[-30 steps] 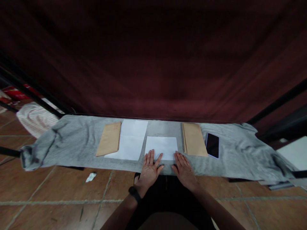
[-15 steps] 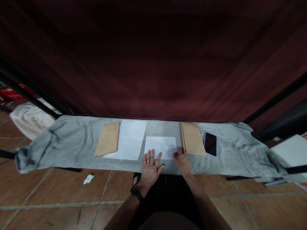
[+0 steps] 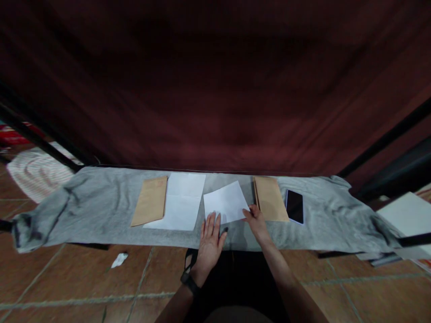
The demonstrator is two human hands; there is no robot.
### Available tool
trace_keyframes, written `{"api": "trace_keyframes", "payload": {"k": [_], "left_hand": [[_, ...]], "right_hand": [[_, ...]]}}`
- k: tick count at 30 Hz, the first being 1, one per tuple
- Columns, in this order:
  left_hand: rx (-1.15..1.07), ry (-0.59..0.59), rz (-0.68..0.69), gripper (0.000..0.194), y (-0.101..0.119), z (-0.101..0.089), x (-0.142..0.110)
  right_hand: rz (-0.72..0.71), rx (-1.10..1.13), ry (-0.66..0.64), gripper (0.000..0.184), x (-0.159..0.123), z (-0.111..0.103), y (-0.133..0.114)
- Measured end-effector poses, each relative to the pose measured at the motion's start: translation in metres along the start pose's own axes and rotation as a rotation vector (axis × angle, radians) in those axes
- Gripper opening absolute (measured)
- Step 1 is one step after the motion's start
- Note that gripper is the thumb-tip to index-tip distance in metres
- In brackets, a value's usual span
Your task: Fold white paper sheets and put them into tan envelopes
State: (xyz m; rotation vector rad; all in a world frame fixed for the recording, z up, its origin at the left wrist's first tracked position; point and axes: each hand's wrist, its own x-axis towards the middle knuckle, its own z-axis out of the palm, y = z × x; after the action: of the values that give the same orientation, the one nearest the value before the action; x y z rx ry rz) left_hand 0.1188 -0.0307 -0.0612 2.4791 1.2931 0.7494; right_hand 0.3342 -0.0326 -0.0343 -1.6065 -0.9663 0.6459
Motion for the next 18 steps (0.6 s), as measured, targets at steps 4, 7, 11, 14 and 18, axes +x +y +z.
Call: {"api": "trace_keyframes", "payload": {"k": [4, 7, 11, 14, 18], "left_hand": [[-0.233, 0.107, -0.16, 0.065, 0.0, -0.009, 0.003], [-0.34, 0.147, -0.196, 0.063, -0.005, -0.015, 0.001], [-0.416, 0.212, -0.248, 0.055, -0.017, -0.024, -0.01], [-0.445, 0.282, -0.295, 0.051, -0.027, -0.033, -0.018], [-0.443, 0.253, -0.251, 0.046, -0.035, -0.043, -0.009]], "right_hand": [[-0.151, -0.02, 0.121, 0.027, 0.018, -0.01, -0.046], [-0.331, -0.102, 0.112, 0.023, 0.016, -0.015, -0.072], [-0.519, -0.282, -0.166, 0.014, -0.01, -0.013, -0.063], [-0.555, -0.421, -0.293, 0.025, -0.034, -0.014, -0.034], [-0.54, -0.553, -0.404, 0.038, -0.06, -0.024, -0.002]]}}
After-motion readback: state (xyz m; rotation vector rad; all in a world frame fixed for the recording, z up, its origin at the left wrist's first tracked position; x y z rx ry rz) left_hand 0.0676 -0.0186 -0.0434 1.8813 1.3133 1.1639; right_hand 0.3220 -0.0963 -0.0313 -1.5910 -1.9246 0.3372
